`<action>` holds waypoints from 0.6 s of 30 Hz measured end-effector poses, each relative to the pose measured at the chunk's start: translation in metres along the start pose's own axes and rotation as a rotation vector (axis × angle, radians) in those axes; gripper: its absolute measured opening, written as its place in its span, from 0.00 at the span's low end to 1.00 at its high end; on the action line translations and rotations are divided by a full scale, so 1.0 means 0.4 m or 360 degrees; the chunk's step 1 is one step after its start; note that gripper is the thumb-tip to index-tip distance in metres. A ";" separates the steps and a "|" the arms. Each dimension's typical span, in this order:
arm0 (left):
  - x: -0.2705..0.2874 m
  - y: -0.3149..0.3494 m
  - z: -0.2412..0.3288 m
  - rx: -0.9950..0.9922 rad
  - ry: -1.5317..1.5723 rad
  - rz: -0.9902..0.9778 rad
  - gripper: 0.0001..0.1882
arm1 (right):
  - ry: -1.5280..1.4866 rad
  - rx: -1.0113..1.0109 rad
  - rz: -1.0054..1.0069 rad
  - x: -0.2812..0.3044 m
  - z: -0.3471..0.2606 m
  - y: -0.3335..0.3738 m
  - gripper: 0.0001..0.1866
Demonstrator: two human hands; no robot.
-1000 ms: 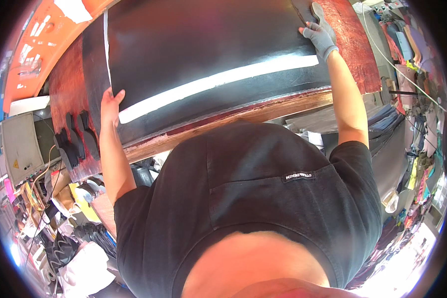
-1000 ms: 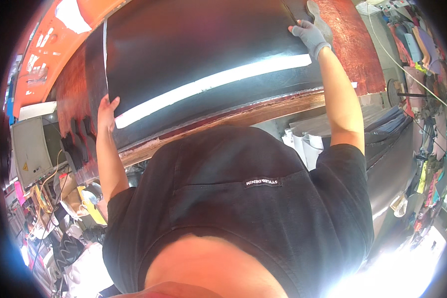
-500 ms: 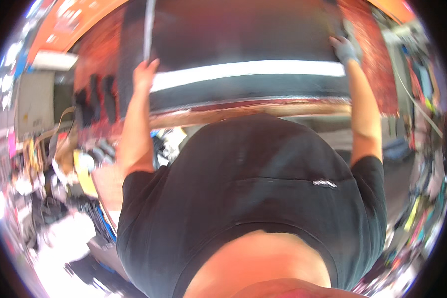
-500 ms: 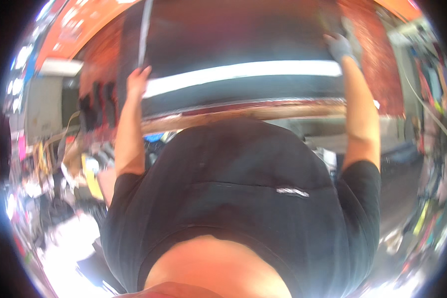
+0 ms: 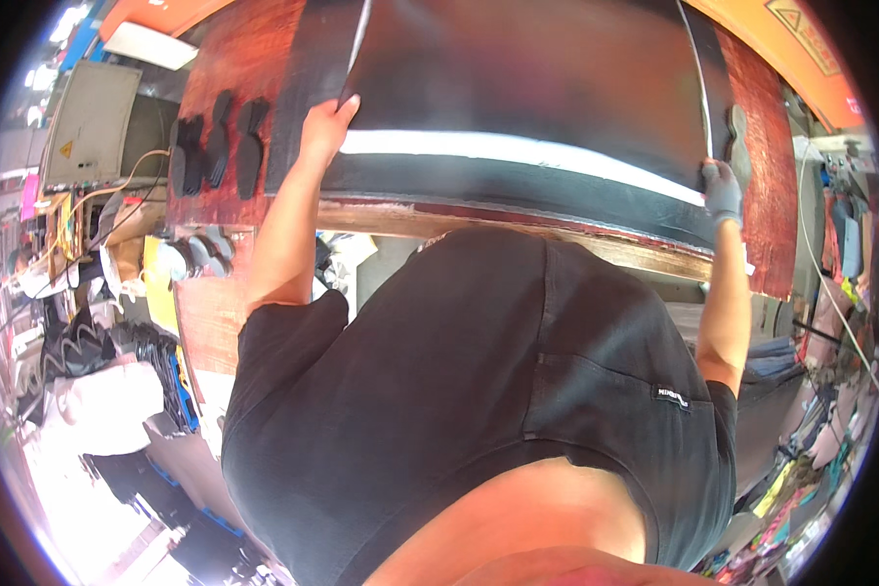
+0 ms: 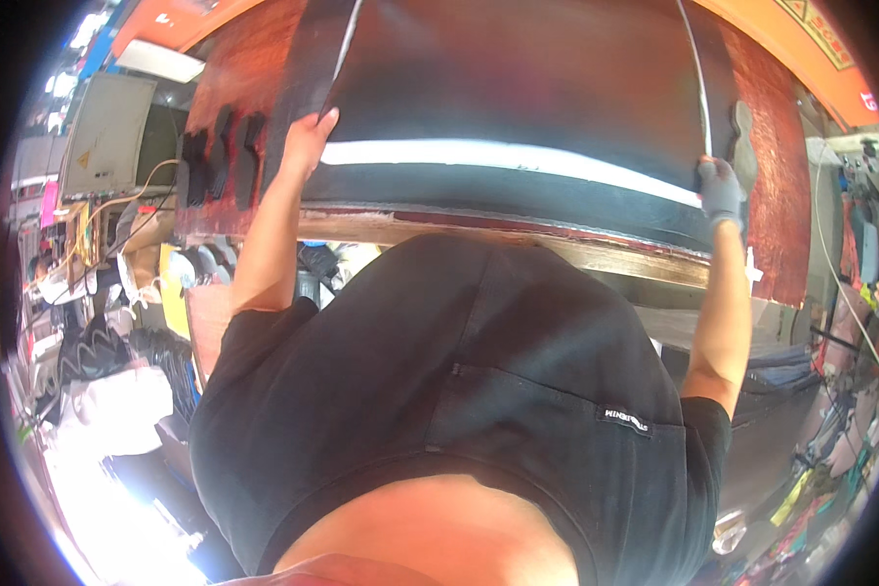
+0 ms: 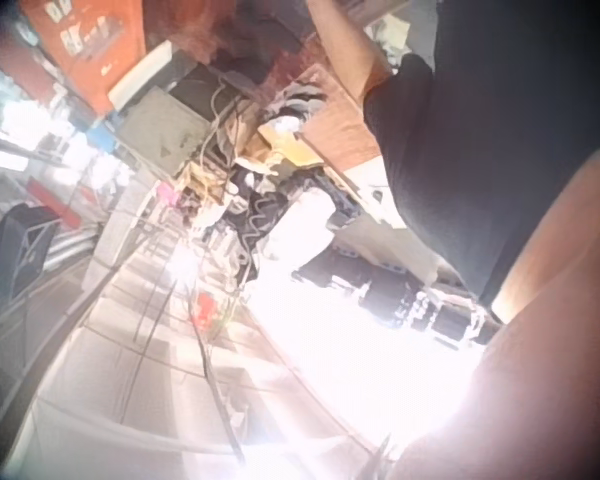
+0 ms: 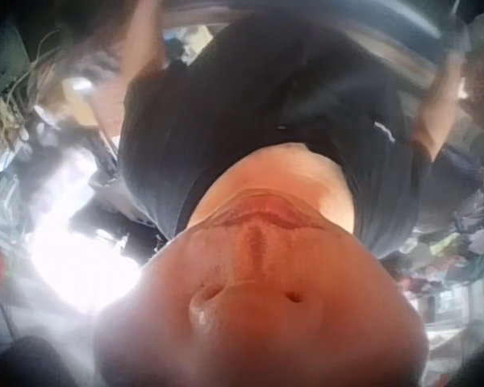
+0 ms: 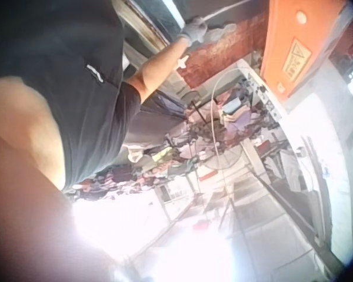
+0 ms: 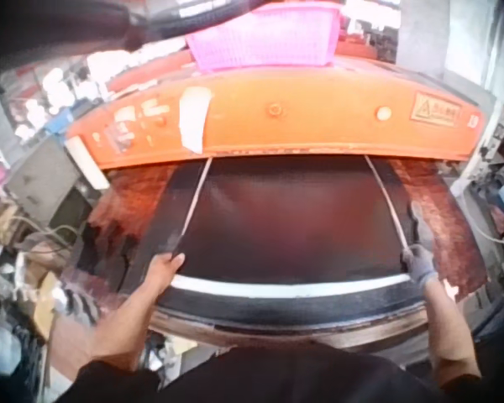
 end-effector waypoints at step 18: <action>-0.296 0.149 0.579 -0.1666 -0.0605 0.0041 0.32 | -0.1323 -0.0281 -0.0124 -0.056 -0.006 0.112 0.13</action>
Point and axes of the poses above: each hand's wrist, its own y-axis away from the middle knuckle, its own x-axis out of the back of the hand, z = x × y, the point moved 10 cm from there along -y, towards the middle knuckle, and after that the axes turned 15 degrees about -y, right-handed, at the moved point
